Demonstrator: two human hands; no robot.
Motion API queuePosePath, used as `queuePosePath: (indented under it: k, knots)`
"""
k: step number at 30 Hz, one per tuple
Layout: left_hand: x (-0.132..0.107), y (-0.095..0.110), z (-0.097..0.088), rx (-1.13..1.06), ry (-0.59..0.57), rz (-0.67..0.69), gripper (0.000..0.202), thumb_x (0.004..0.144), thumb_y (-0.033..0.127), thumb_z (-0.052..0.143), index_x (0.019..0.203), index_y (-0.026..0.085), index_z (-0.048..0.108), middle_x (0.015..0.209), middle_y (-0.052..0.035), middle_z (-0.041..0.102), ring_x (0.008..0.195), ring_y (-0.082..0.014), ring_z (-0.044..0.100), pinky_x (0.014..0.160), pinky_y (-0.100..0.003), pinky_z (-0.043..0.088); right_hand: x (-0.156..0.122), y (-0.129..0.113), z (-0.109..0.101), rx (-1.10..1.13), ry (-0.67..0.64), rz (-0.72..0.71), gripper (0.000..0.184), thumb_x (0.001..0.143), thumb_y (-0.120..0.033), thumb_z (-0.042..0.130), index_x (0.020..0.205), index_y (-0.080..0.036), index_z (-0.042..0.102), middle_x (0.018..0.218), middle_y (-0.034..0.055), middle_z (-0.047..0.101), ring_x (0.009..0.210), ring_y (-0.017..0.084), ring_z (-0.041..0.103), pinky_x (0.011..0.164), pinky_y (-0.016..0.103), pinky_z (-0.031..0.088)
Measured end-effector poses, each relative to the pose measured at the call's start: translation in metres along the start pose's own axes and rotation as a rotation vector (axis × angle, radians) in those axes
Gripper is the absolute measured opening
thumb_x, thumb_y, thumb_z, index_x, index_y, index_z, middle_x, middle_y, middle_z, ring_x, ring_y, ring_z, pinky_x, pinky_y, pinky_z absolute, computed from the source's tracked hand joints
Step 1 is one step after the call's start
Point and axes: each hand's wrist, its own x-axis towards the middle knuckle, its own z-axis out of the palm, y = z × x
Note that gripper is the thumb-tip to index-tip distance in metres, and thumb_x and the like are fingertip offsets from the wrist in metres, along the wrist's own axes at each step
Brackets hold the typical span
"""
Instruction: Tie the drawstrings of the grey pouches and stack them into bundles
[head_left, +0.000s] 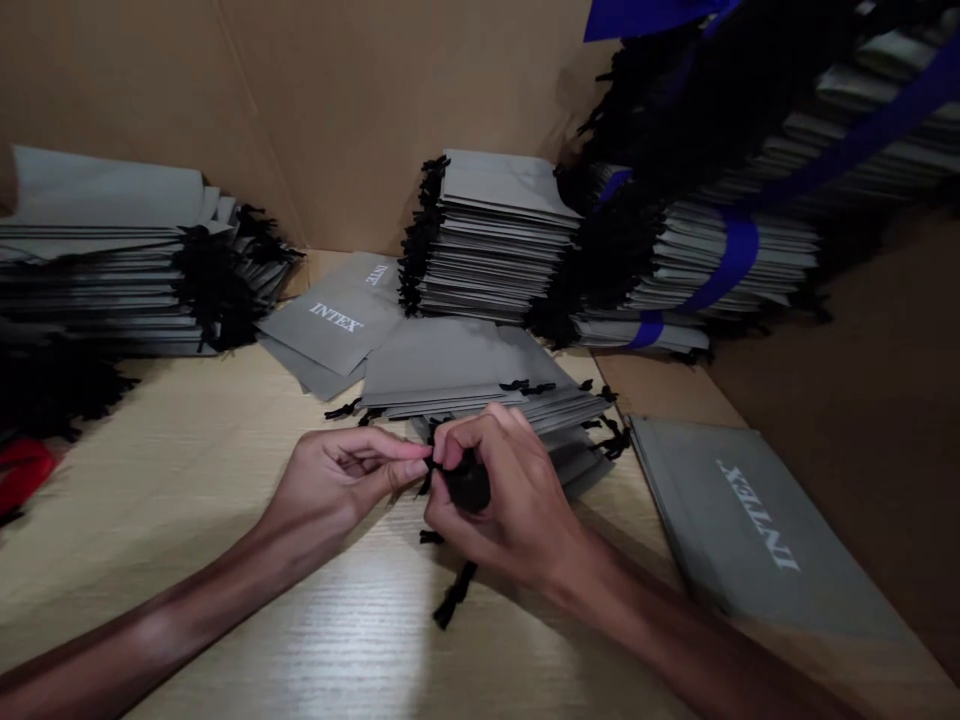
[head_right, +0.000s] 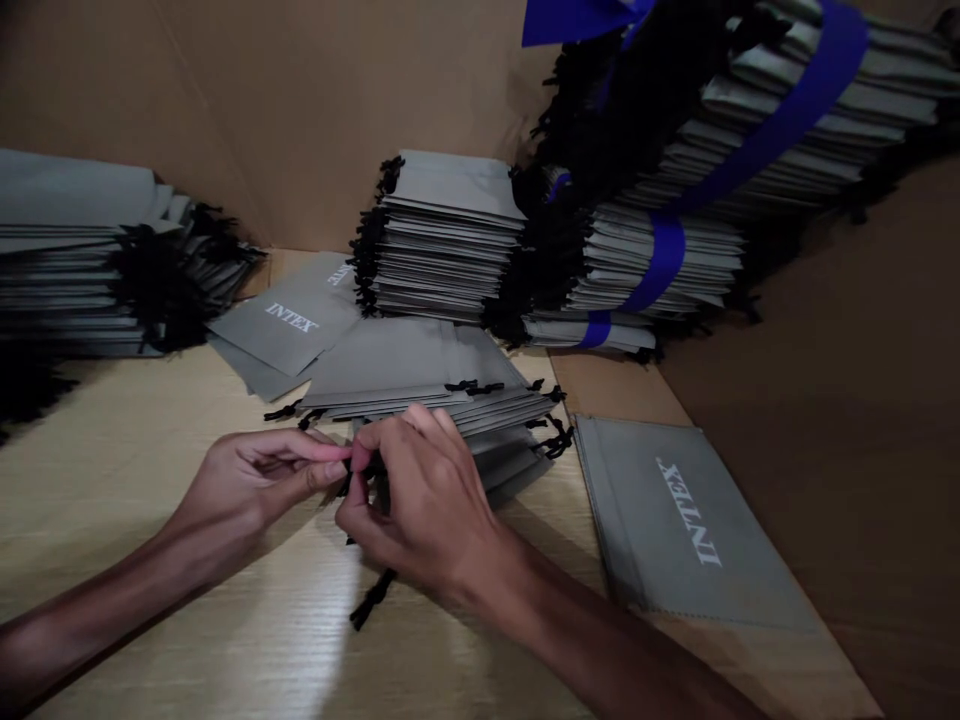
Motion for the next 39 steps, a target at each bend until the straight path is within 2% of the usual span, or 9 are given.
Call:
queuePosePath:
  k: [5,8,10,13,17,25,30,34,39]
  knots:
    - [-0.001,0.002,-0.004,0.147,-0.037,0.148,0.019,0.085,0.039,0.097,0.092,0.023,0.09,0.09,-0.0052,0.09,0.083,-0.0208,0.085,0.073,-0.023,0.065,0.004,0.004,-0.003,-0.033,0.003,-0.045,0.023,0.092,-0.013,0.065,0.102,-0.027,0.05,0.096,0.0012,0.077,0.083,0.021,0.068,0.078,0.038,0.046]
    - [-0.002,0.001,-0.009,0.38,-0.069,0.435,0.008,0.095,0.027,0.088,0.103,0.025,0.09,0.097,-0.0033,0.09,0.087,-0.018,0.084,0.079,-0.023,0.063,0.005,0.007,-0.005,-0.066,-0.003,-0.107,0.026,0.09,-0.012,0.066,0.101,-0.027,0.048,0.095,0.0014,0.079,0.083,0.022,0.068,0.078,0.038,0.045]
    - [-0.002,-0.001,-0.012,0.506,-0.1,0.661,0.017,0.097,0.017,0.083,0.112,0.024,0.088,0.101,-0.0042,0.09,0.089,-0.0174,0.082,0.085,-0.025,0.062,0.005,0.009,-0.006,-0.082,-0.012,-0.141,0.026,0.091,-0.011,0.065,0.101,-0.028,0.048,0.095,0.0017,0.079,0.082,0.021,0.066,0.077,0.037,0.045]
    - [-0.001,-0.002,-0.014,0.568,-0.171,0.817,0.026,0.098,0.007,0.077,0.119,0.022,0.084,0.104,-0.0059,0.088,0.09,-0.0184,0.08,0.09,-0.028,0.062,0.006,0.009,-0.007,-0.105,-0.018,-0.191,0.025,0.092,-0.009,0.063,0.101,-0.028,0.049,0.094,0.0016,0.079,0.08,0.021,0.063,0.075,0.037,0.044]
    - [0.001,0.001,-0.014,0.593,-0.246,0.815,0.019,0.1,0.009,0.073,0.11,0.021,0.084,0.094,-0.0059,0.086,0.081,-0.0184,0.076,0.081,-0.029,0.061,0.005,0.009,-0.009,-0.139,-0.055,-0.248,0.026,0.091,-0.006,0.061,0.099,-0.028,0.05,0.096,0.001,0.08,0.081,0.021,0.061,0.074,0.038,0.042]
    - [0.003,0.008,-0.01,0.611,-0.242,0.678,0.017,0.097,0.02,0.07,0.091,0.021,0.086,0.073,-0.0031,0.077,0.065,-0.0168,0.067,0.065,-0.026,0.054,0.002,0.01,-0.004,-0.179,-0.066,-0.294,0.023,0.094,-0.006,0.058,0.097,-0.027,0.05,0.095,0.0021,0.079,0.081,0.022,0.055,0.075,0.039,0.039]
    - [0.003,-0.001,-0.012,0.458,-0.265,0.441,0.018,0.088,0.017,0.068,0.078,0.021,0.082,0.07,0.0023,0.069,0.065,-0.0127,0.061,0.061,-0.021,0.048,0.002,0.01,-0.003,-0.097,-0.091,-0.263,0.025,0.088,-0.006,0.06,0.095,-0.027,0.048,0.096,0.0012,0.076,0.083,0.021,0.055,0.078,0.037,0.04]
    - [0.004,-0.013,-0.015,0.349,-0.306,0.27,0.017,0.091,0.023,0.069,0.078,0.02,0.081,0.069,0.0042,0.065,0.066,-0.0117,0.057,0.061,-0.02,0.046,0.002,0.009,-0.001,-0.087,-0.069,-0.274,0.026,0.086,-0.005,0.059,0.096,-0.027,0.048,0.099,0.0026,0.076,0.084,0.021,0.055,0.079,0.035,0.041]
    - [0.006,-0.009,-0.017,0.378,-0.282,0.362,0.018,0.096,0.025,0.072,0.084,0.02,0.083,0.07,0.0034,0.068,0.065,-0.0117,0.059,0.061,-0.021,0.048,0.002,0.013,-0.001,-0.066,-0.07,-0.256,0.027,0.087,-0.005,0.059,0.095,-0.028,0.046,0.099,0.0019,0.076,0.083,0.02,0.055,0.078,0.035,0.04]
